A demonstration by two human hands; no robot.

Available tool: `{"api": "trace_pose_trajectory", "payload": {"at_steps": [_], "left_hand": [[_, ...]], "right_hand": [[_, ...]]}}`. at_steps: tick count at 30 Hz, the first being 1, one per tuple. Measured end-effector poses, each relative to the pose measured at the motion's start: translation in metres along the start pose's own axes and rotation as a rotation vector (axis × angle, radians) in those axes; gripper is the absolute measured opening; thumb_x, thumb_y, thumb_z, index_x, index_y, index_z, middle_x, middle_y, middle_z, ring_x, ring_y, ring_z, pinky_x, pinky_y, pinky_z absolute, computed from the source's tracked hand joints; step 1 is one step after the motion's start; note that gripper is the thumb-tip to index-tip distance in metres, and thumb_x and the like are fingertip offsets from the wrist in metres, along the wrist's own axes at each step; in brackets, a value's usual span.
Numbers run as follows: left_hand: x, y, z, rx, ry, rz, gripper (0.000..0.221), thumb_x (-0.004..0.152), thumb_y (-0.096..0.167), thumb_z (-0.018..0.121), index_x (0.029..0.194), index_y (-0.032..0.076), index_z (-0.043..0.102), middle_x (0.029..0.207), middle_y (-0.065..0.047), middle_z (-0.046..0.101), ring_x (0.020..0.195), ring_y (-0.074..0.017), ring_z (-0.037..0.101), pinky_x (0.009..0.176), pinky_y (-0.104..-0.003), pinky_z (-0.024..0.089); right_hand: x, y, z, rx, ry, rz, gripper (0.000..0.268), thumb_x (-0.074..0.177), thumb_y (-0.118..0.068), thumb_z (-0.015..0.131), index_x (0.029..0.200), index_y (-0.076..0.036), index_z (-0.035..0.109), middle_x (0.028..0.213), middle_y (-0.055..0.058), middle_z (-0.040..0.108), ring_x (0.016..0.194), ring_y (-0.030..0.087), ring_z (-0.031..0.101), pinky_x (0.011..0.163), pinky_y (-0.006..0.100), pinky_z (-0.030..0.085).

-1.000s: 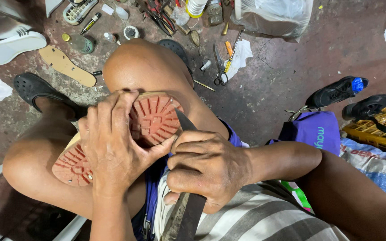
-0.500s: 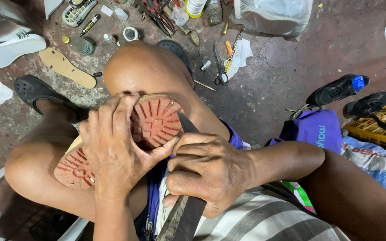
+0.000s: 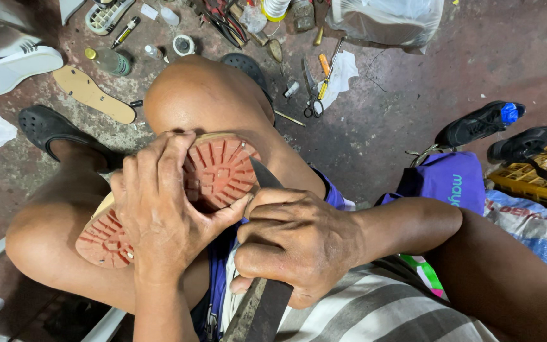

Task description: The person trims the edge of a boot sole using a knife. They hold the boot on their lap and slice along the side of the rubber sole.

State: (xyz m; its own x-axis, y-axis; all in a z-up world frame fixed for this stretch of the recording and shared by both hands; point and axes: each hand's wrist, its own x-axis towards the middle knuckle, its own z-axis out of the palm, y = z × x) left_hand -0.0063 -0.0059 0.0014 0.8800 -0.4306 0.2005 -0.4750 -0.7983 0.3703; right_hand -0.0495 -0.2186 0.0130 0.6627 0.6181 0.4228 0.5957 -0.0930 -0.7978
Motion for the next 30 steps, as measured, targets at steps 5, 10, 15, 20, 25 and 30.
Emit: {"api": "trace_pose_trajectory", "payload": {"at_steps": [5, 10, 15, 20, 25, 30], "left_hand": [[-0.001, 0.0, 0.0, 0.006, -0.003, -0.002, 0.092, 0.072, 0.06, 0.09, 0.137, 0.005, 0.055, 0.129, -0.014, 0.06, 0.109, -0.0356, 0.055, 0.093, -0.049, 0.04], [0.0, 0.0, 0.001, 0.013, -0.007, -0.007, 0.093, 0.07, 0.061, 0.09, 0.136, 0.005, 0.056, 0.127, -0.014, 0.06, 0.108, -0.0359, 0.055, 0.092, -0.049, 0.04], [0.0, -0.001, 0.002, -0.001, 0.002, 0.003, 0.09, 0.072, 0.06, 0.089, 0.135, 0.005, 0.057, 0.129, -0.013, 0.062, 0.109, -0.0352, 0.056, 0.095, -0.048, 0.04], [0.001, -0.004, 0.004, 0.012, 0.013, 0.017, 0.09, 0.08, 0.068, 0.081, 0.138, 0.004, 0.056, 0.128, -0.015, 0.062, 0.108, -0.036, 0.056, 0.096, -0.048, 0.04], [-0.001, -0.006, 0.005, 0.003, 0.011, 0.014, 0.091, 0.084, 0.073, 0.072, 0.139, 0.003, 0.057, 0.128, -0.014, 0.063, 0.108, -0.0351, 0.056, 0.096, -0.048, 0.039], [0.0, -0.008, 0.003, -0.017, -0.009, 0.009, 0.092, 0.085, 0.076, 0.064, 0.143, 0.004, 0.057, 0.135, -0.014, 0.063, 0.116, -0.0348, 0.057, 0.101, -0.047, 0.04]], "right_hand": [[0.002, -0.001, -0.001, 0.015, -0.012, -0.004, 0.032, 0.09, -0.025, 0.084, 0.097, -0.006, 0.059, 0.094, 0.008, 0.06, 0.086, 0.028, 0.06, 0.085, 0.039, 0.048], [0.006, 0.0, -0.003, 0.031, 0.001, -0.004, 0.034, 0.081, -0.025, 0.083, 0.096, -0.005, 0.061, 0.092, 0.009, 0.061, 0.083, 0.028, 0.06, 0.084, 0.039, 0.047], [0.009, 0.005, -0.006, 0.031, -0.008, -0.022, 0.04, 0.061, -0.025, 0.079, 0.09, -0.004, 0.062, 0.087, 0.011, 0.061, 0.078, 0.029, 0.061, 0.081, 0.041, 0.048], [0.01, 0.01, 0.003, 0.02, 0.051, -0.046, 0.031, 0.098, -0.026, 0.082, 0.094, -0.007, 0.058, 0.086, 0.005, 0.055, 0.085, 0.025, 0.06, 0.086, 0.037, 0.049], [0.008, 0.015, 0.005, 0.009, 0.062, -0.063, 0.03, 0.098, -0.024, 0.081, 0.091, -0.007, 0.058, 0.082, 0.004, 0.053, 0.082, 0.026, 0.059, 0.083, 0.038, 0.048], [0.011, 0.019, 0.002, 0.001, 0.047, -0.089, 0.025, 0.087, -0.022, 0.082, 0.092, -0.008, 0.061, 0.085, 0.004, 0.054, 0.085, 0.027, 0.059, 0.084, 0.04, 0.047]]}}
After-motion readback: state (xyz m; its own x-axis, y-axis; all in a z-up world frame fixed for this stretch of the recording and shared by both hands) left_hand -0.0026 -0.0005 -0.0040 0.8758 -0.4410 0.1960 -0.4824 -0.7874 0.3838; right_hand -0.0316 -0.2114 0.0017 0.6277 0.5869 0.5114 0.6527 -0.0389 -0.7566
